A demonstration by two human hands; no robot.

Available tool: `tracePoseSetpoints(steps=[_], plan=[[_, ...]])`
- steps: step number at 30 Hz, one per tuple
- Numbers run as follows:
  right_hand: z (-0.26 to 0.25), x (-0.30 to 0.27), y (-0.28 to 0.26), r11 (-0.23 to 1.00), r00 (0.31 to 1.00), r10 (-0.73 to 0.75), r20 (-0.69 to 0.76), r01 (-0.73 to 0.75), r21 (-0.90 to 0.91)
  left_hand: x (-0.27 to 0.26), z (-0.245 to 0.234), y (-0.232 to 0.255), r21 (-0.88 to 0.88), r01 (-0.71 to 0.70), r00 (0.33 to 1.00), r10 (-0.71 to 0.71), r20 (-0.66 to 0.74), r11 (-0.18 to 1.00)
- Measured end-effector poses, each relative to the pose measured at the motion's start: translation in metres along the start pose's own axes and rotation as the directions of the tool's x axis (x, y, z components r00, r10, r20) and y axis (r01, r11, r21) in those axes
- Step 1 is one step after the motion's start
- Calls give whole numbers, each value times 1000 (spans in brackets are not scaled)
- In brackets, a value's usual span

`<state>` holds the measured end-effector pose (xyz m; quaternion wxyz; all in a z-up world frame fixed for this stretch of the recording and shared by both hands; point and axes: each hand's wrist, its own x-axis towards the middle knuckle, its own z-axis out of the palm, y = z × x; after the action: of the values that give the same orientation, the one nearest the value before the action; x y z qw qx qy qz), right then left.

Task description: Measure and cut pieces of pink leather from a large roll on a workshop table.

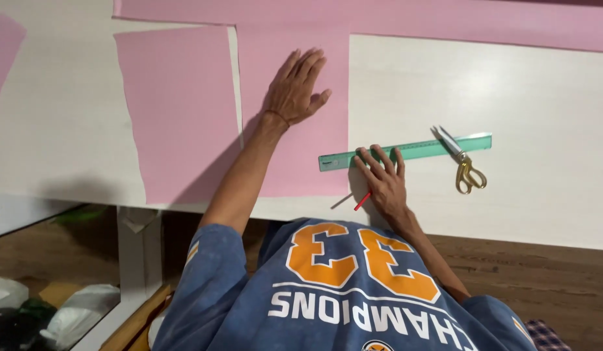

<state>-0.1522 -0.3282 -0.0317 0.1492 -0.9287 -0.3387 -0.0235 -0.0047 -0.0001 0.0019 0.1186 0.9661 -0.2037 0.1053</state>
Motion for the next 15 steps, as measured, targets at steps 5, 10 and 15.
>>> tracePoseSetpoints(steps=[5, 10, 15], plan=[[-3, -14, -13, 1000, 999, -4, 49, 4, -3, -16, 17, 11, 28, 31, 996, -28, -90, 999], [4, -17, -16, 996, 979, -67, -193, 54, -71, -112, -9, 104, -114, 86, 990, -98, -102, 990], [-11, -16, -26, 995, 981, -53, -189, 35, -95, -172, -28, 136, 1, 125, 979, -123, 160, 992]])
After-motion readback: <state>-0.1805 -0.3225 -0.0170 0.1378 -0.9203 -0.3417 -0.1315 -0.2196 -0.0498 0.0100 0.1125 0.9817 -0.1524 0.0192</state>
